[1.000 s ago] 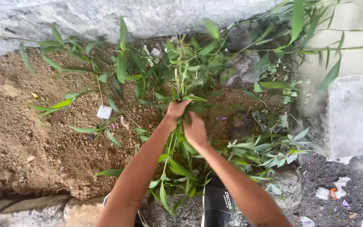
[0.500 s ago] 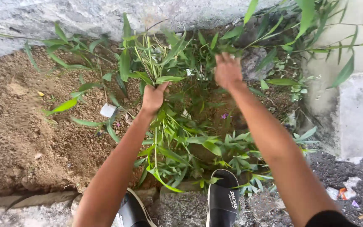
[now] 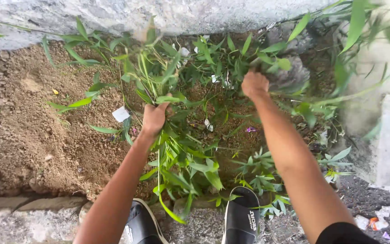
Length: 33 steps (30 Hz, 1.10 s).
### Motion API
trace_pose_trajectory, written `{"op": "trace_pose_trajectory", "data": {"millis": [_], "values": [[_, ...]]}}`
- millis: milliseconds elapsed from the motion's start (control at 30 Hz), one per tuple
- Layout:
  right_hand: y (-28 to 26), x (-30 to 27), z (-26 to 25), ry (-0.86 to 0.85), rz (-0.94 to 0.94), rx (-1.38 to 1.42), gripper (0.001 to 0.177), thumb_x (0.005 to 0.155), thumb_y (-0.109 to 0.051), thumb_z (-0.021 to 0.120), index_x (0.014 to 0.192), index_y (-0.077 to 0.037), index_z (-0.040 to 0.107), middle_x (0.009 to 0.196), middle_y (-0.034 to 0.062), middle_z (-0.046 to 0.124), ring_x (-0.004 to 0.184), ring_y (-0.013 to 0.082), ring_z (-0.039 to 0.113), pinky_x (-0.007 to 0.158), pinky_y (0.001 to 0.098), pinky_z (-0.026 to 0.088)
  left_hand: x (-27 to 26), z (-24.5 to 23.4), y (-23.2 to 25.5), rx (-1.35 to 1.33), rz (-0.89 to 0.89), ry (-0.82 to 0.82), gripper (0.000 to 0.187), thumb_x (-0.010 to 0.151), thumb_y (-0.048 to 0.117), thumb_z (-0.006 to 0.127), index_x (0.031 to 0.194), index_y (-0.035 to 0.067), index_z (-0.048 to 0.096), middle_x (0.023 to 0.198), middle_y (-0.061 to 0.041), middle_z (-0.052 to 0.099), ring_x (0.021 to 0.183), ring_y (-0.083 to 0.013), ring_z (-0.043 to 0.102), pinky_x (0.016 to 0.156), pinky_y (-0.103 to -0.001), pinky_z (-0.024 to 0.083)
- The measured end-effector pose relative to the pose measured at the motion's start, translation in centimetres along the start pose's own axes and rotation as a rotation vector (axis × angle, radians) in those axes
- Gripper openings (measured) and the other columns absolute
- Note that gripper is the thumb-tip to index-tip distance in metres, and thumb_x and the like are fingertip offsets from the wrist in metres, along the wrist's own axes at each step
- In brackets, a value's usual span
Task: Pulling weeds and grass from a patch of dirt next to a concrete border.
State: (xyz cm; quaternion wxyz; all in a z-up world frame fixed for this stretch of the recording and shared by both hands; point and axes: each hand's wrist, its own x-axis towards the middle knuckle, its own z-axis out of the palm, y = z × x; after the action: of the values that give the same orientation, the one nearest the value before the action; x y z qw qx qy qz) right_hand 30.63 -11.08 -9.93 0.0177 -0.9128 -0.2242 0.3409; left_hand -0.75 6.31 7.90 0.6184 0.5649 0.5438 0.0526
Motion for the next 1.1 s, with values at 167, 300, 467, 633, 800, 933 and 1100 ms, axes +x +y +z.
{"op": "trace_pose_trajectory", "data": {"millis": [167,300,467,633,800,933,1100], "values": [[-1.7,-2.4,1.0,0.202,-0.043,0.165,0.037,0.095,-0.03,0.054,0.117,-0.002,0.067,0.112,0.027,0.068,0.103,0.0457,0.066,0.09,0.0555,0.053,0.7,2.6,-3.0,-0.039,0.04,-0.086,0.028,0.1,0.028,0.068,0.093,0.002,0.077,0.07,-0.003,0.064,0.061,-0.0124,0.056,0.056,-0.03,0.044],[-2.1,-2.0,1.4,0.07,-0.029,0.314,0.049,0.106,-0.04,0.046,0.114,0.002,0.069,0.108,0.0263,0.073,0.099,0.0418,0.073,0.095,0.0509,0.057,-0.7,3.8,-2.3,0.008,0.022,-0.152,0.027,0.1,0.03,0.06,0.101,0.009,0.078,0.069,-0.002,0.066,0.058,-0.0115,0.056,0.055,-0.028,0.047],[0.4,-0.1,10.4,0.32,-0.23,0.119,0.045,0.108,-0.037,0.048,0.112,0.003,0.07,0.096,0.0263,0.071,0.085,0.0406,0.068,0.078,0.0519,0.056,0.5,4.3,-3.5,-0.02,0.021,-0.148,0.025,0.1,0.027,0.065,0.103,0.005,0.077,0.072,-0.001,0.064,0.059,-0.0101,0.055,0.055,-0.03,0.045],[-7.3,-16.1,6.9,0.161,-0.127,0.558,0.037,0.107,-0.031,0.051,0.126,-0.004,0.066,0.067,0.0215,0.068,0.051,0.0304,0.06,0.046,0.0486,0.049,1.8,5.7,-5.0,-0.123,0.048,-0.153,0.026,0.104,0.023,0.065,0.103,-0.001,0.074,0.072,-0.002,0.062,0.06,-0.0116,0.051,0.055,-0.032,0.04],[-8.7,-22.9,6.9,0.148,-0.22,0.844,0.036,0.095,-0.013,0.057,0.126,0.005,0.059,0.068,0.0248,0.067,0.051,0.0331,0.064,0.053,0.0499,0.052,4.3,7.4,-10.3,0.075,0.189,-0.173,0.022,0.091,0.007,0.07,0.107,-0.008,0.073,0.084,-0.004,0.073,0.071,-0.0095,0.064,0.061,-0.029,0.053],[-8.6,-24.5,7.6,0.38,-0.683,0.742,0.031,0.095,-0.009,0.058,0.123,0.003,0.061,0.092,0.0276,0.071,0.076,0.0402,0.069,0.067,0.0501,0.057,4.1,6.5,-10.5,0.258,-0.007,-0.195,0.023,0.096,0.007,0.065,0.103,-0.014,0.072,0.084,-0.017,0.072,0.067,-0.019,0.062,0.056,-0.036,0.049],[-7.0,-23.2,5.6,0.029,-0.595,0.723,0.036,0.101,-0.03,0.061,0.128,-0.006,0.065,0.13,0.0185,0.066,0.118,0.0335,0.063,0.1,0.0527,0.049,5.8,0.4,-9.8,0.02,0.385,-0.101,0.021,0.097,0.005,0.06,0.117,0.003,0.066,0.1,-0.007,0.071,0.082,-0.0154,0.067,0.065,-0.03,0.056]]}}
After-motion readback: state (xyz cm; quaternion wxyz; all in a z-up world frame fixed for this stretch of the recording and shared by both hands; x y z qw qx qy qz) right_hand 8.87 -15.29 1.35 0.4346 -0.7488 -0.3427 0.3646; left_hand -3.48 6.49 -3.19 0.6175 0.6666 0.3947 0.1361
